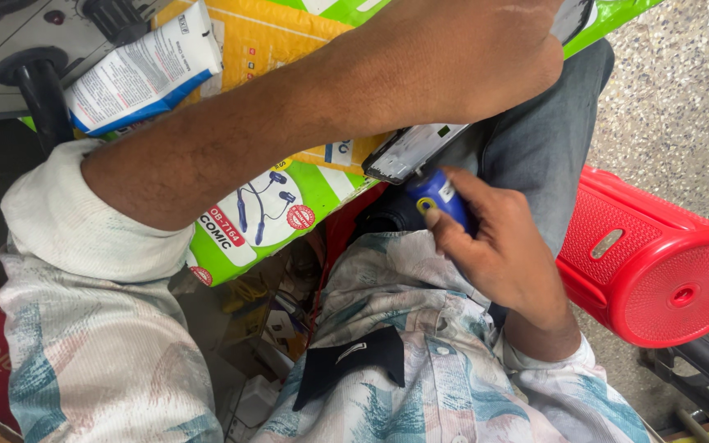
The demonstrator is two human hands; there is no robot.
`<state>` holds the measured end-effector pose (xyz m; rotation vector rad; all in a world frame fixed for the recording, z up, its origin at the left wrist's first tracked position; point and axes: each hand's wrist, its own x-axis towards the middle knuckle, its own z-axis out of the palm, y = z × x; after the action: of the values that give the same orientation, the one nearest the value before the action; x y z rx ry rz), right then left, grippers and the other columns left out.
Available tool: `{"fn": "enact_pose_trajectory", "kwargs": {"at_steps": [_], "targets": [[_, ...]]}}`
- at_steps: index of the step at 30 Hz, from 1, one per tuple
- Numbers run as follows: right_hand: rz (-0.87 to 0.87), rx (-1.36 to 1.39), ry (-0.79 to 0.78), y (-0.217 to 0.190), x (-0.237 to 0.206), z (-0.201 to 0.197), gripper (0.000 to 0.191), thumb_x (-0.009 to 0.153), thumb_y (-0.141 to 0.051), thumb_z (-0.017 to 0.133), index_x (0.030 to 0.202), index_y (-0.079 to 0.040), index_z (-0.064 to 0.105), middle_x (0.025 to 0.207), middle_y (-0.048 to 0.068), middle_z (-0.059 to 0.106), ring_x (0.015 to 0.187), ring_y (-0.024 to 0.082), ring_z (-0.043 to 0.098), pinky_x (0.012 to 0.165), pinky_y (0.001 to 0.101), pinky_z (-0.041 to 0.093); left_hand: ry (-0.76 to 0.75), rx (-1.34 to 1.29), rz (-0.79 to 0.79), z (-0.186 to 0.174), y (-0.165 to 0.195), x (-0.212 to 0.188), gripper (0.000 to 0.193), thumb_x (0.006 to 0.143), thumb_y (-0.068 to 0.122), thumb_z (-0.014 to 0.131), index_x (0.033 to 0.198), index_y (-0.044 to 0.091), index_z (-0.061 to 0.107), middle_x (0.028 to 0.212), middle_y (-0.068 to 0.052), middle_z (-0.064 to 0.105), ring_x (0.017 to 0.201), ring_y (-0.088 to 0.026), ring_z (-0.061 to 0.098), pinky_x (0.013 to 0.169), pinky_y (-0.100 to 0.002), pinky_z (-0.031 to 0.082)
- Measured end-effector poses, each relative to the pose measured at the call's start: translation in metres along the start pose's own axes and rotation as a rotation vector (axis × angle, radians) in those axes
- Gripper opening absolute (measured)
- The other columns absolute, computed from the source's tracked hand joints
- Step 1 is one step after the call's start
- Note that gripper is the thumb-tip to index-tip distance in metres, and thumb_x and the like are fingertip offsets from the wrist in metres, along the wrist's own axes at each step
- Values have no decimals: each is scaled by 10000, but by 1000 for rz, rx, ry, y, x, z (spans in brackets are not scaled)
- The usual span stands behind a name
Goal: The person uses a blue electric screwdriver to remove screws from the back of a smartphone. The person holds the phone steady with one hand while operating the tool with the other, working along the edges of the device.
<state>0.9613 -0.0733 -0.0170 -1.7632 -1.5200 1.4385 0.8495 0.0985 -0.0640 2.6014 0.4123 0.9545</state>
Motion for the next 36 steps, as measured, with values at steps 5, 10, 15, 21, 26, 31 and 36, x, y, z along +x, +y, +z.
{"fn": "enact_pose_trajectory", "kwargs": {"at_steps": [5, 10, 15, 21, 26, 31, 36], "targets": [[2, 38, -3, -1, 1, 0, 285, 893, -154, 634, 1134, -3, 654, 603, 64, 574, 529, 115, 543, 511, 297, 459, 10, 86, 62, 1, -1, 1, 132, 776, 104, 692, 710, -10, 693, 820, -175, 699, 643, -275, 707, 534, -406, 553], [1, 5, 8, 3, 1, 3, 275, 889, -142, 643, 1125, -4, 670, 627, 89, 565, 540, 132, 518, 510, 308, 455, -42, 233, 141, -3, -1, 0, 194, 762, 212, 725, 717, 23, 732, 752, -161, 692, 635, -250, 715, 470, -384, 537], [-60, 6, 36, 4, -1, 5, 303, 889, -134, 651, 1157, 8, 656, 675, 95, 576, 577, 131, 525, 542, 309, 479, -63, 297, 180, -7, 0, 0, 159, 776, 171, 701, 714, 29, 737, 776, -139, 684, 694, -214, 719, 520, -352, 543], [-37, 29, 15, -1, -1, 5, 280, 888, -130, 643, 1131, 9, 653, 675, 112, 592, 564, 149, 544, 549, 325, 484, -82, 267, 191, -8, 0, 0, 147, 769, 190, 701, 728, 53, 731, 748, -141, 677, 690, -227, 712, 522, -365, 534], [-92, 1, 5, -4, -5, 6, 276, 887, -136, 654, 1113, 22, 643, 692, 129, 562, 560, 164, 506, 550, 333, 476, -43, 261, 206, -9, 1, -2, 191, 785, 201, 699, 680, 43, 708, 754, -134, 671, 708, -233, 697, 571, -369, 529], [-17, -12, 55, -4, -5, 1, 310, 871, -138, 649, 1143, 12, 652, 668, 144, 542, 562, 179, 495, 536, 346, 468, -103, 318, 231, -9, -1, -3, 157, 787, 173, 686, 706, 43, 719, 729, -116, 651, 731, -218, 694, 598, -349, 527], [-74, 20, 5, -4, -8, 2, 314, 880, -152, 647, 1151, 7, 644, 698, 120, 577, 570, 157, 521, 561, 326, 485, -112, 349, 236, -8, 0, -5, 143, 798, 152, 693, 722, 35, 725, 726, -109, 648, 739, -201, 700, 604, -343, 532]]}}
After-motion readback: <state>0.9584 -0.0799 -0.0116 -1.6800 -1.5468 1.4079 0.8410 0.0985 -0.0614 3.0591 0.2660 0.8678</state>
